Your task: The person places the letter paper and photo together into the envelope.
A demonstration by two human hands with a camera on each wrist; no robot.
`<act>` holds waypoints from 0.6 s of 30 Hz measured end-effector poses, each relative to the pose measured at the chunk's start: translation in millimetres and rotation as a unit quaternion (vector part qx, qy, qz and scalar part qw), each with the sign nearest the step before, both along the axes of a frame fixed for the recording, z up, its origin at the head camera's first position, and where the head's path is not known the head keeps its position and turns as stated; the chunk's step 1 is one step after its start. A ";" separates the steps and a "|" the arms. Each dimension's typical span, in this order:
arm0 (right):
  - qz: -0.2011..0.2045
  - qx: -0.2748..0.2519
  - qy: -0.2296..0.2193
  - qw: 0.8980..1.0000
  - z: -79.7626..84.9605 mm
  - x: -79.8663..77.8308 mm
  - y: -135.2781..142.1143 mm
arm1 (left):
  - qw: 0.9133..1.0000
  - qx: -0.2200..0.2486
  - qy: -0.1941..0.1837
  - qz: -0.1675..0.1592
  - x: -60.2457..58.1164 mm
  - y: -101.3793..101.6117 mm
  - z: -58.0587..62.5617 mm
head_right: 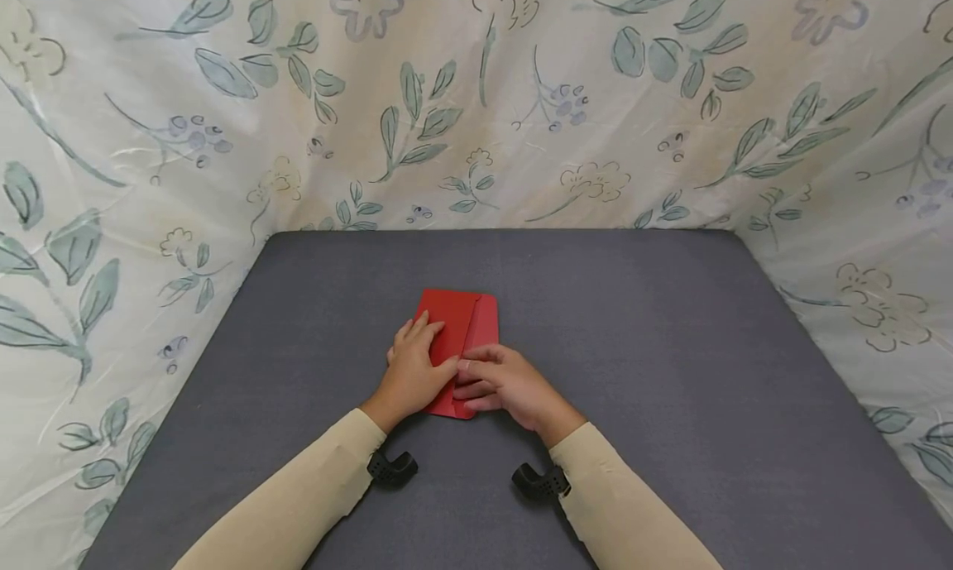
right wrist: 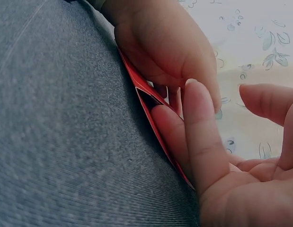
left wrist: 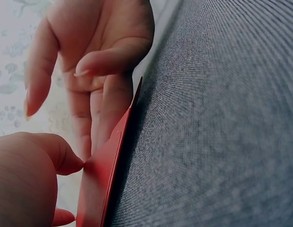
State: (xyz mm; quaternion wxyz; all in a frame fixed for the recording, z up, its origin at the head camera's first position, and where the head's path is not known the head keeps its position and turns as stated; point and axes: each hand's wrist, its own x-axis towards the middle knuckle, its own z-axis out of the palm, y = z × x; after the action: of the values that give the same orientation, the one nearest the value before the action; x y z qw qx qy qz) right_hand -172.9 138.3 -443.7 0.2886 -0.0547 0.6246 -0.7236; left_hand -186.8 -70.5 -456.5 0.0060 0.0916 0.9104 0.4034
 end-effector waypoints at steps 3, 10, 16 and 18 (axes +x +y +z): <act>0.003 -0.007 0.000 1.000 -0.9 -0.1 0.4 | 1.000 0.002 0.001 0.000 0.2 0.3 0.0; 0.018 -0.007 0.003 1.000 -2.0 1.3 4.1 | 1.000 -0.002 0.003 0.006 3.7 2.2 -1.9; -0.016 0.011 0.037 0.999 -5.5 2.4 7.9 | 1.000 -0.006 0.018 0.014 8.4 3.5 -4.2; -0.035 0.020 0.051 0.998 -7.0 2.5 10.3 | 0.999 -0.014 0.025 0.019 9.6 3.7 -5.2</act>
State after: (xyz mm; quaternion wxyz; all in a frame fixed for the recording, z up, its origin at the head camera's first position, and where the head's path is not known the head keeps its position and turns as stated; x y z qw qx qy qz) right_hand -170.4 148.6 -450.7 0.2319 -0.0639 0.6541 -0.7172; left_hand -177.2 -66.8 -461.7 -0.0229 0.0838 0.9172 0.3887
